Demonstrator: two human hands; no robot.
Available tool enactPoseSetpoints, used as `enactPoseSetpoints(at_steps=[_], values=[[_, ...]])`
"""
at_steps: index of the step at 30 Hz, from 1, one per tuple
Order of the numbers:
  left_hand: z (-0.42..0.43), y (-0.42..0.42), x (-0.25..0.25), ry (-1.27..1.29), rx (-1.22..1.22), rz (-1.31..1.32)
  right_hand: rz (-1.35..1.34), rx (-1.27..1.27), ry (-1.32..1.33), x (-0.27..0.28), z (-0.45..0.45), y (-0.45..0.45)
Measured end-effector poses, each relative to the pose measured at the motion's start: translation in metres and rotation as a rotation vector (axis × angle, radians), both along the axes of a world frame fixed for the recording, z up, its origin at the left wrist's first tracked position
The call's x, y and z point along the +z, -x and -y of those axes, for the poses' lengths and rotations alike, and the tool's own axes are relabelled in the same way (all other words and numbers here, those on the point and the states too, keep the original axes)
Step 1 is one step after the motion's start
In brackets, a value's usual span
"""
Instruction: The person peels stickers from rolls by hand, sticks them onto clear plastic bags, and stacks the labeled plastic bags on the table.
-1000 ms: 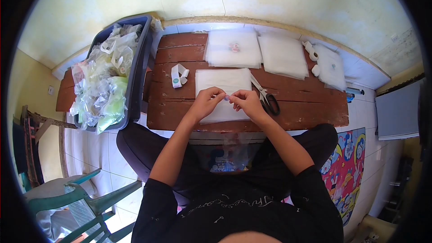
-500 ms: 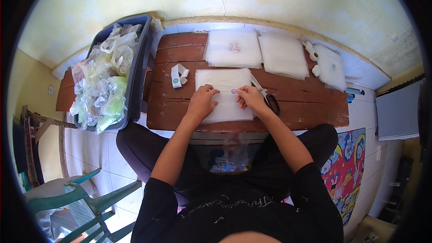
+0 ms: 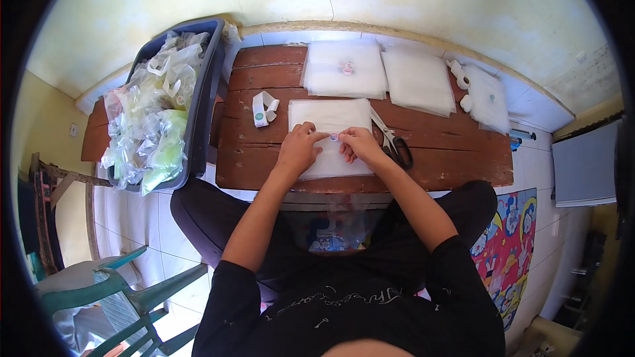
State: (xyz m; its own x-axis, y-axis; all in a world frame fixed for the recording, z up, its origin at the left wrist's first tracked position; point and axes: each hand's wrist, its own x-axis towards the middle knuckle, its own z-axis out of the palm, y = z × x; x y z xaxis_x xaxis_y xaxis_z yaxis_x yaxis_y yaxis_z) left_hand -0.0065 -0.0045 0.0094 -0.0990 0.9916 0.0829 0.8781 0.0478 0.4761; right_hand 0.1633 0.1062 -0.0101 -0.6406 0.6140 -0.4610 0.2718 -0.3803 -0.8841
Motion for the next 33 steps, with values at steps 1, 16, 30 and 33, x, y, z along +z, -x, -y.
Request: enactPoseSetpoints(at_steps=[1,16,30,33], values=[[0.0,0.0,-0.001,0.0,0.001,0.001,0.002,-0.002,-0.002,0.001,0.0,0.0],[-0.002,-0.005,-0.002,0.0,-0.036,-0.16,0.165,-0.001,-0.258,0.001,0.002,0.009],[0.0,-0.009,-0.002,-0.009,-0.01,-0.176,0.275,-0.063,-0.852,-0.002,0.031,0.005],[0.0,-0.01,-0.004,-0.031,-0.003,-0.176,0.311,-0.001,-1.025,-0.006,0.03,0.0]])
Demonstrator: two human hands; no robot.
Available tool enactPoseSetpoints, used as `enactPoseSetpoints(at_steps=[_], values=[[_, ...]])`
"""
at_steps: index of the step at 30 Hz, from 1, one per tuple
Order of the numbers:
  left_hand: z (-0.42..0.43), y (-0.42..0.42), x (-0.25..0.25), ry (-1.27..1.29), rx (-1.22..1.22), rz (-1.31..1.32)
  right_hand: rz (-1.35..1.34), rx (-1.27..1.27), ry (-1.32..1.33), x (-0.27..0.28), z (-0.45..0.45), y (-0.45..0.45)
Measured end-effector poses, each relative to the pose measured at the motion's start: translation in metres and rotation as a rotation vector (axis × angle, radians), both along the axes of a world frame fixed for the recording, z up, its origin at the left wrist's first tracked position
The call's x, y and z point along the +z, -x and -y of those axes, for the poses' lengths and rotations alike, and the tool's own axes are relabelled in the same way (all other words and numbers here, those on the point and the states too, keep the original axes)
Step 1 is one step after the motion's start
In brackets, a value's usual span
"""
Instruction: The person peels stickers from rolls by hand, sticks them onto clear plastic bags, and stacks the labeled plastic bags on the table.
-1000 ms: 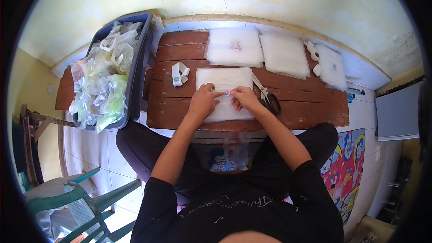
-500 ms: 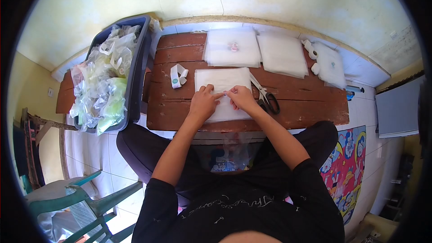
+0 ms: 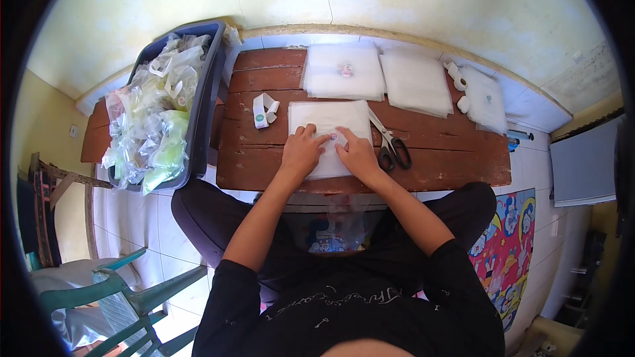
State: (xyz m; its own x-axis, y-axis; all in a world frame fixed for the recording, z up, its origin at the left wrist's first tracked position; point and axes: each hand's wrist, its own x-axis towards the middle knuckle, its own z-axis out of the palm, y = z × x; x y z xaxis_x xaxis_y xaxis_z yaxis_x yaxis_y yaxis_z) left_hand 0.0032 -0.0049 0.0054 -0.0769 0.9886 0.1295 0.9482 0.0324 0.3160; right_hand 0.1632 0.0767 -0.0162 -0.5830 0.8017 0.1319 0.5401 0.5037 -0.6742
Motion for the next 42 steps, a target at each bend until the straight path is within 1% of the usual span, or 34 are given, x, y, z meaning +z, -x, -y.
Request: enactPoseSetpoints(at_steps=[1,2,4,5,7,12,14,16,18,23,25,26,29,31,32,33,34,35,36,37,38,39,40,41,42], values=[[0.0,0.0,-0.001,-0.002,0.0,0.0,0.06,0.068,-0.021,0.002,-0.001,-0.002],[0.0,0.001,-0.002,-0.005,-0.002,-0.015,0.059,0.066,-0.023,0.003,-0.001,-0.003],[0.0,0.0,-0.002,-0.01,-0.005,-0.032,0.183,0.043,-0.025,0.006,0.0,-0.005],[0.0,0.0,-0.002,0.011,-0.007,-0.023,0.181,0.041,-0.027,0.007,-0.001,-0.006],[0.001,0.0,-0.001,0.03,-0.012,-0.017,0.211,-0.028,-0.12,0.009,-0.004,-0.01],[0.003,0.003,0.003,0.033,0.043,0.106,0.22,-0.123,-0.173,0.021,-0.028,-0.028],[0.003,0.003,0.005,0.03,0.052,0.116,0.214,-0.149,-0.197,0.022,-0.031,-0.031],[0.002,0.001,0.006,0.027,0.059,0.127,0.196,-0.167,-0.028,0.027,-0.03,-0.031],[0.001,-0.002,0.007,0.026,0.087,0.153,0.153,-0.18,-0.033,0.022,-0.029,-0.031],[0.001,-0.005,0.007,0.018,0.058,0.224,0.044,-0.191,-0.043,0.009,-0.042,-0.032],[0.0,-0.004,0.007,0.017,0.045,0.264,-0.025,-0.196,0.162,0.024,-0.042,-0.034],[-0.001,-0.004,0.006,0.008,0.036,0.27,-0.024,-0.198,0.162,0.027,-0.041,-0.034],[-0.003,-0.005,0.002,-0.021,0.026,0.286,-0.065,-0.2,0.139,0.027,-0.041,-0.036],[-0.004,-0.003,-0.002,-0.042,0.027,0.293,-0.08,-0.127,-0.119,0.022,-0.048,-0.038],[-0.005,-0.002,-0.004,-0.106,0.039,0.333,-0.081,-0.127,-0.119,0.019,-0.052,-0.039],[-0.006,-0.001,-0.007,-0.171,0.051,0.374,-0.161,-0.119,-0.088,0.029,-0.054,-0.039],[-0.008,0.0,-0.008,-0.173,0.051,0.375,-0.241,-0.111,-0.057,0.039,-0.056,-0.038],[-0.01,0.0,-0.009,-0.237,0.108,0.461,-0.24,-0.111,-0.059,0.045,-0.059,-0.038],[-0.012,0.0,-0.009,-0.301,0.166,0.546,-0.365,-0.075,0.238,0.053,-0.062,-0.038],[-0.013,0.0,-0.009,-0.304,0.165,0.547,-0.486,-0.036,0.536,0.061,-0.063,-0.038],[-0.014,-0.001,-0.009,-0.304,0.243,0.678,-0.485,-0.036,0.535,0.069,-0.064,-0.039],[-0.015,-0.002,-0.009,-0.304,0.319,0.808,-0.612,0.033,0.647,0.083,-0.063,-0.039],[-0.019,-0.002,-0.01,-0.307,0.315,0.807,-0.739,0.104,0.757,0.093,-0.063,-0.039],[-0.024,-0.002,-0.012,-0.22,0.357,1.058,-0.741,0.103,0.753,0.099,-0.066,-0.04],[-0.028,-0.002,-0.009,-0.126,0.397,1.307,-0.845,0.195,0.807,0.103,-0.072,-0.041]])
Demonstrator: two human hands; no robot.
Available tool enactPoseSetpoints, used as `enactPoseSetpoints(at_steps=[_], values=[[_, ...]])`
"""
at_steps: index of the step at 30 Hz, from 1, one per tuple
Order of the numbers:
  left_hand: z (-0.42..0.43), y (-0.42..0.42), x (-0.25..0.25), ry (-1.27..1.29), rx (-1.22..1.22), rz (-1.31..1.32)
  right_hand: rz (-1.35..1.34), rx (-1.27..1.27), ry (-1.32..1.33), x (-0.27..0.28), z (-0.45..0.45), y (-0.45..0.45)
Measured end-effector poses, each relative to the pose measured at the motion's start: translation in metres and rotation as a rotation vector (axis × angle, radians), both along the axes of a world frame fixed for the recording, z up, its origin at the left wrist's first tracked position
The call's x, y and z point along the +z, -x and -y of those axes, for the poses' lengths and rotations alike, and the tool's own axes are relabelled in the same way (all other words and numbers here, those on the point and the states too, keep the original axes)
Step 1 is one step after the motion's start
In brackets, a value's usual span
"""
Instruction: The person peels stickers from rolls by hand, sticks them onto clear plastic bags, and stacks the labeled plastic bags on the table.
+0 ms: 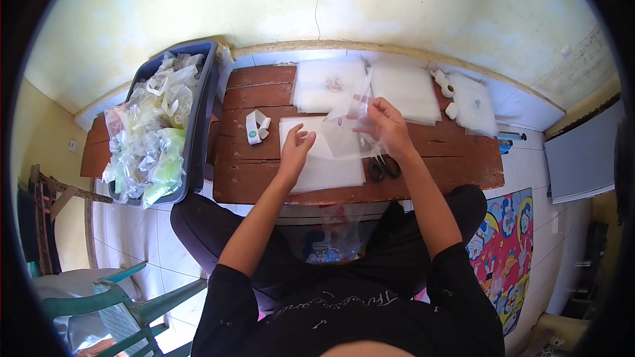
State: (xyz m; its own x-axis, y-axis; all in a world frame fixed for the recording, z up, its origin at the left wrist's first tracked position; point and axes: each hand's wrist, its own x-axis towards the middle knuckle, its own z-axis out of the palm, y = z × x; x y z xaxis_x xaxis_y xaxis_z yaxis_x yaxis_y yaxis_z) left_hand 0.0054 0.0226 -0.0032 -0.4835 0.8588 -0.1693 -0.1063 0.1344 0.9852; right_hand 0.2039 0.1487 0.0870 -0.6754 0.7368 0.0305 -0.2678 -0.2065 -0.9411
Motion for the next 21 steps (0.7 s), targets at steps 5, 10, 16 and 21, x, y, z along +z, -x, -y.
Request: enactPoseSetpoints(at_steps=[5,10,16,21], values=[[-0.018,0.007,0.021,-0.057,-0.212,0.546,-0.18,0.045,0.064,0.011,-0.029,0.004],[-0.062,0.026,0.028,-0.123,-0.083,0.399,-0.166,-0.034,0.071,-0.004,-0.074,0.017],[-0.105,0.057,0.023,-0.001,0.024,0.044,0.235,-0.234,0.032,-0.036,-0.127,0.039],[-0.12,0.063,0.004,0.221,0.049,-0.297,0.506,-0.294,0.012,-0.081,-0.151,0.046]])
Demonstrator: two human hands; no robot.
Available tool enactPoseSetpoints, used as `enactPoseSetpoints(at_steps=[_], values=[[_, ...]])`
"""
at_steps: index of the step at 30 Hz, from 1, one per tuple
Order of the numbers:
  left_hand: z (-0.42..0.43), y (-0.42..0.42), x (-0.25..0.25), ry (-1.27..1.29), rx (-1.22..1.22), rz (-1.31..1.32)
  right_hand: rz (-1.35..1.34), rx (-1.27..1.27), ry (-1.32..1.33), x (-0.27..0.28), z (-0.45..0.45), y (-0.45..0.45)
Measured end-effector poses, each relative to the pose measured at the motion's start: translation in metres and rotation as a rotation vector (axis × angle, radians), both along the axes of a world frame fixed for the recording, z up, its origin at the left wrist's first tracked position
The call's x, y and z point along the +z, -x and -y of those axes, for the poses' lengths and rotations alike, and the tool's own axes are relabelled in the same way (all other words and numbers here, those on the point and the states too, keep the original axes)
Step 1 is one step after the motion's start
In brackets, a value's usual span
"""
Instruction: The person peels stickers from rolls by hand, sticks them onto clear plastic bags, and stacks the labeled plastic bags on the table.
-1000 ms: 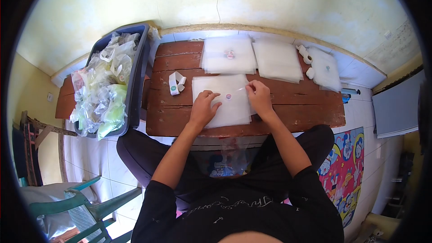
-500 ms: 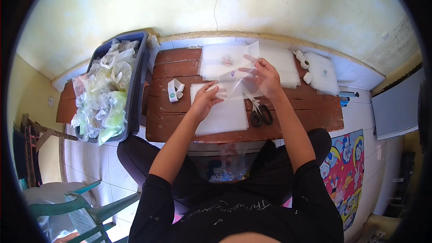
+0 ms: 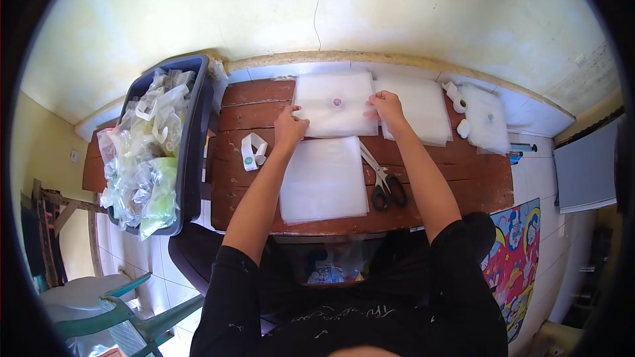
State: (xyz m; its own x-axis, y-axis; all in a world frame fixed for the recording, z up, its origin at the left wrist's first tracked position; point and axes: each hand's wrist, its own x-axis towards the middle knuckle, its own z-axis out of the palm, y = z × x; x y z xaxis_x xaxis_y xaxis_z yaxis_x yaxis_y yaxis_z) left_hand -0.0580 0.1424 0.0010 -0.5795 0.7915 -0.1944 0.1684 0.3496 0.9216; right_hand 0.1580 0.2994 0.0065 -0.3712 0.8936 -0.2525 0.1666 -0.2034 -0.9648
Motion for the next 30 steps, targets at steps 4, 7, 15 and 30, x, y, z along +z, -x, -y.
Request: enactPoseSetpoints(at_steps=[4,7,15,30], values=[[-0.006,0.003,-0.01,0.074,-0.036,-0.267,0.183,-0.062,-0.058,-0.011,-0.005,0.006],[-0.006,0.0,0.009,0.081,-0.037,-0.297,0.219,-0.09,-0.201,-0.011,-0.007,0.009],[0.033,-0.009,0.008,0.007,-0.021,-0.624,0.379,-0.151,-0.877,-0.012,0.054,0.01],[0.147,0.035,0.06,0.024,0.059,-0.324,-0.012,0.398,-0.587,0.02,0.171,0.08]])
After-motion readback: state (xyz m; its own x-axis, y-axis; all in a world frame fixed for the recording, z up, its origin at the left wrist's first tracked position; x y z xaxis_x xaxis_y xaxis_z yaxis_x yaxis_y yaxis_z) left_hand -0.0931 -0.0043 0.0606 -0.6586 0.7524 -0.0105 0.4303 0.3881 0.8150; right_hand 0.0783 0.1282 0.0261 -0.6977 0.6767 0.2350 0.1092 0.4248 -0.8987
